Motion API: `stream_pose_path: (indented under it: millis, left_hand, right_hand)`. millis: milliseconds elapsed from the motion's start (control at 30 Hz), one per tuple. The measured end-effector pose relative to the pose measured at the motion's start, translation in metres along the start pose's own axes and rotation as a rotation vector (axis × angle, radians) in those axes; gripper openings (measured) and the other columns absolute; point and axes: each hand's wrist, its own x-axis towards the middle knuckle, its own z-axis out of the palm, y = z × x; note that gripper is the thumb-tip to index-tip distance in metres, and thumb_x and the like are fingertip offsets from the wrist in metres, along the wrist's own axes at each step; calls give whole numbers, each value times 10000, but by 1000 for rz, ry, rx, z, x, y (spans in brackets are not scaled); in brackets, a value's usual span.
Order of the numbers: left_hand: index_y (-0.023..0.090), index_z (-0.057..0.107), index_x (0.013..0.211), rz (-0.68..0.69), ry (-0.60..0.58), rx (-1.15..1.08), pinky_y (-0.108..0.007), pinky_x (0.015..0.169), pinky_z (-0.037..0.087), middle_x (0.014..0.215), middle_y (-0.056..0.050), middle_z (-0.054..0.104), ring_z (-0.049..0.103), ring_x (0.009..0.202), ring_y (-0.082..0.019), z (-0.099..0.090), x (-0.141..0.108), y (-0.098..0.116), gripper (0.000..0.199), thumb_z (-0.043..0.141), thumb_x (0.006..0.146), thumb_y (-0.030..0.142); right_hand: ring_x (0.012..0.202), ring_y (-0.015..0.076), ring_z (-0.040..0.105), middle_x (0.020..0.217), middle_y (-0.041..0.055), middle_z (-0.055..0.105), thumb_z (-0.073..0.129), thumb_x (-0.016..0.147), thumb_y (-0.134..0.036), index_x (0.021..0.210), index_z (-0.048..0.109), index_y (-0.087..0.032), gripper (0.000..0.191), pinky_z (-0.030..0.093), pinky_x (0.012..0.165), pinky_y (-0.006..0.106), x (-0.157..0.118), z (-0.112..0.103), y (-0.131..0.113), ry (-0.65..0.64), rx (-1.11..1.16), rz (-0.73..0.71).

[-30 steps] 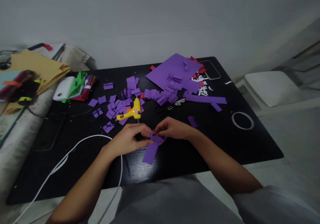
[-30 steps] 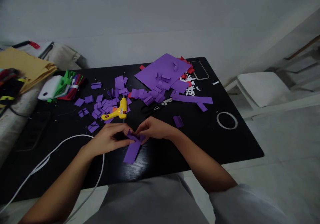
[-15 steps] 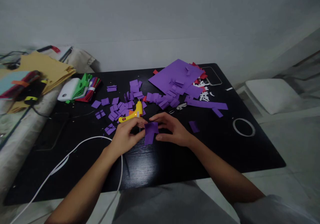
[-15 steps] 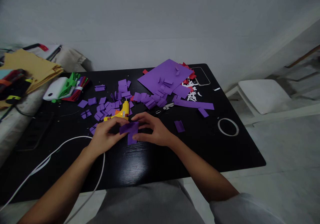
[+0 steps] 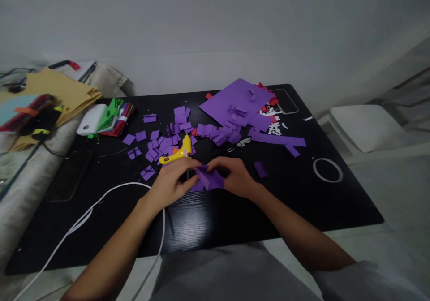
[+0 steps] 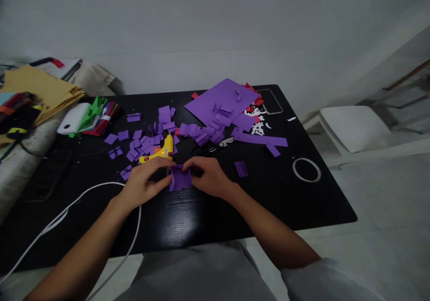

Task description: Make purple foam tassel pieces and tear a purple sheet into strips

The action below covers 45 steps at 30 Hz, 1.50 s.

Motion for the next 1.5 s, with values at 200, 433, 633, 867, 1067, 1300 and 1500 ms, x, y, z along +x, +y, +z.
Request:
stream_pose_path:
  millis: [200, 433, 633, 867, 1067, 1300, 1500]
  left_hand:
    - [190, 665, 1120, 63, -38, -15, -323, 931, 558, 1058, -85, 726, 704, 1011, -190, 0, 0, 0, 170, 632, 955, 159]
    - [179, 693, 987, -32, 34, -115, -268, 813, 555, 953, -57, 755, 721, 863, -167, 2, -3, -2, 111, 745, 892, 201]
    - [187, 700, 879, -225, 108, -258, -214, 659, 519, 780, 6, 722, 656, 682, -117, 8, -4, -3, 143, 810, 841, 270]
    - [176, 667, 814, -389, 159, -508, -207, 606, 480, 687, 28, 643, 575, 617, -98, 16, -1, 2, 192, 829, 806, 278]
    - [180, 633, 870, -475, 173, -610, -205, 600, 440, 677, 46, 569, 505, 595, -83, 21, -2, 0, 195, 792, 845, 288]
    - [207, 648, 1090, -458, 177, -622, -222, 635, 485, 751, 31, 657, 577, 629, -98, 22, -2, -2, 287, 787, 849, 275]
    - [196, 765, 882, -256, 213, -337, -251, 625, 510, 789, -21, 737, 641, 670, -129, 12, 1, 2, 44, 777, 848, 221]
  right_hand:
    - [845, 174, 715, 945, 42, 766, 723, 840, -184, 938, 737, -203, 101, 562, 792, 286, 0, -3, -3, -23, -85, -98]
    - [804, 157, 724, 921, 41, 770, 741, 848, -239, 943, 737, -188, 109, 586, 746, 259, 0, 0, -6, 6, -29, -111]
    - [711, 151, 707, 805, 8, 742, 801, 799, -332, 899, 714, -193, 192, 594, 714, 273, -1, 6, -1, 63, 144, 70]
    - [745, 156, 704, 839, 7, 741, 859, 744, -333, 917, 660, -212, 290, 591, 747, 293, 0, 9, -2, 102, 305, 140]
    - [747, 172, 717, 840, 9, 751, 934, 642, -350, 925, 665, -203, 418, 608, 751, 326, 3, 10, -2, 141, 442, 248]
    - [673, 154, 692, 783, -3, 746, 938, 634, -356, 901, 694, -193, 397, 587, 673, 298, 5, 9, -2, 141, 450, 278]
    - [863, 195, 721, 912, 31, 768, 901, 682, -329, 930, 718, -213, 329, 585, 814, 327, 5, 8, -4, 189, 379, 154]
